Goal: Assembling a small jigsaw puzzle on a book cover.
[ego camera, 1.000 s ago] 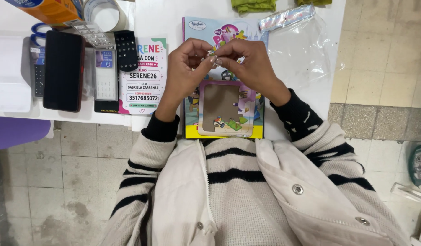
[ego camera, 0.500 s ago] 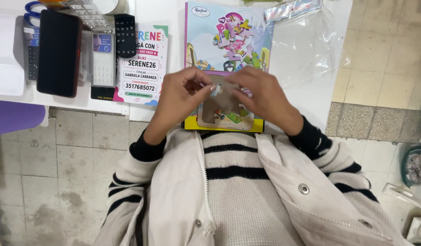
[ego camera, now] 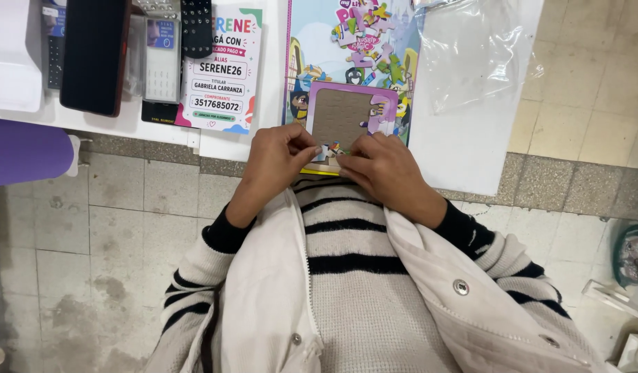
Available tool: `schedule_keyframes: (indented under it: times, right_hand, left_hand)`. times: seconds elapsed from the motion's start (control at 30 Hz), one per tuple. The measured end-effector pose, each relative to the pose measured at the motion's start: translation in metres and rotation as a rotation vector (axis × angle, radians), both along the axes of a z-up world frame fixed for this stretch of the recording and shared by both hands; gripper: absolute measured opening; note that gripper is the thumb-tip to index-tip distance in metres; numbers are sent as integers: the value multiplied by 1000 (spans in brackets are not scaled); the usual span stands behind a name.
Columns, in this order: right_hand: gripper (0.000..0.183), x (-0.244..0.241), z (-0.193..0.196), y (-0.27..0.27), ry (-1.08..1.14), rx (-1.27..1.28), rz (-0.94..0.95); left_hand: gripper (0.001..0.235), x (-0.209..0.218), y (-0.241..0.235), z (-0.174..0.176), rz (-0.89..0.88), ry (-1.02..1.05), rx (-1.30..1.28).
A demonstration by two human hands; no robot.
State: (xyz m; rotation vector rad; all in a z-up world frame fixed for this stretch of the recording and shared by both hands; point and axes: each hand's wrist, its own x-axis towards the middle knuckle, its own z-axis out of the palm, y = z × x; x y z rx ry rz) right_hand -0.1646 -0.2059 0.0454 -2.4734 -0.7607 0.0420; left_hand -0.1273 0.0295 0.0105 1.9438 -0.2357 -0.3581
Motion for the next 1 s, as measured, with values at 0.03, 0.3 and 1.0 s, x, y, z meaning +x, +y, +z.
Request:
schedule_keyframes:
  times: [0.03, 0.3, 1.0]
  right_hand:
    - [18, 0, -1, 1, -5, 0, 1]
    - [18, -10, -10, 3, -85, -45, -58]
    - [42, -6, -10, -24, 184, 426, -254]
  left_hand:
    - [13, 1, -1, 0, 1, -5, 0]
    - [15, 2, -5, 4, -32, -48, 108]
    - [23, -1, -34, 6, -152, 149, -374]
